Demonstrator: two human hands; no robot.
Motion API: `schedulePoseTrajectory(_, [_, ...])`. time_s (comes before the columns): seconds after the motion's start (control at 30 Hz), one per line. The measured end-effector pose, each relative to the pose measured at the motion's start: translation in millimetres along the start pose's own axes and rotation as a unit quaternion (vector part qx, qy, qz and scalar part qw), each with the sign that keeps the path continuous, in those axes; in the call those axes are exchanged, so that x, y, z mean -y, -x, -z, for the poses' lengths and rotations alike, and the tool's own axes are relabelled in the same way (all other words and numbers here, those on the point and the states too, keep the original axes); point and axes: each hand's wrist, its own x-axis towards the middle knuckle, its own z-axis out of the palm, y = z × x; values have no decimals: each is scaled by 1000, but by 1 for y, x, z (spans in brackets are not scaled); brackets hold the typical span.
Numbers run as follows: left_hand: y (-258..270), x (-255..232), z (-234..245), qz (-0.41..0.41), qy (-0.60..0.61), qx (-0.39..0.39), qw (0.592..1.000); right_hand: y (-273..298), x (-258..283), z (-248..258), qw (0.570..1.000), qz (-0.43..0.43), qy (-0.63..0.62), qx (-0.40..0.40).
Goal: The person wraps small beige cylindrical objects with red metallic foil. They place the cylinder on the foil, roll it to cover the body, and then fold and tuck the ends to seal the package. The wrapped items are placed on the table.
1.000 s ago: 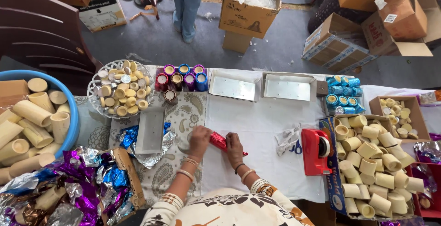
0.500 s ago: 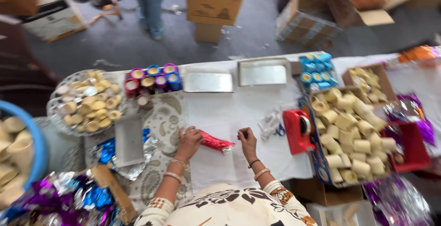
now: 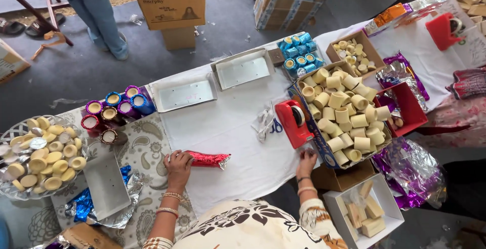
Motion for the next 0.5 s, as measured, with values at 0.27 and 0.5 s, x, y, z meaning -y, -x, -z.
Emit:
schedulePoseTrajectory(0.27, [-2,0,0,4,-8,-8,1000,3,38,-48,996,-15,54,-63])
schedulePoseTrajectory(0.5, [1,5,-9,22,-6,-15,1000,23,17,-41,954,73,246,-157])
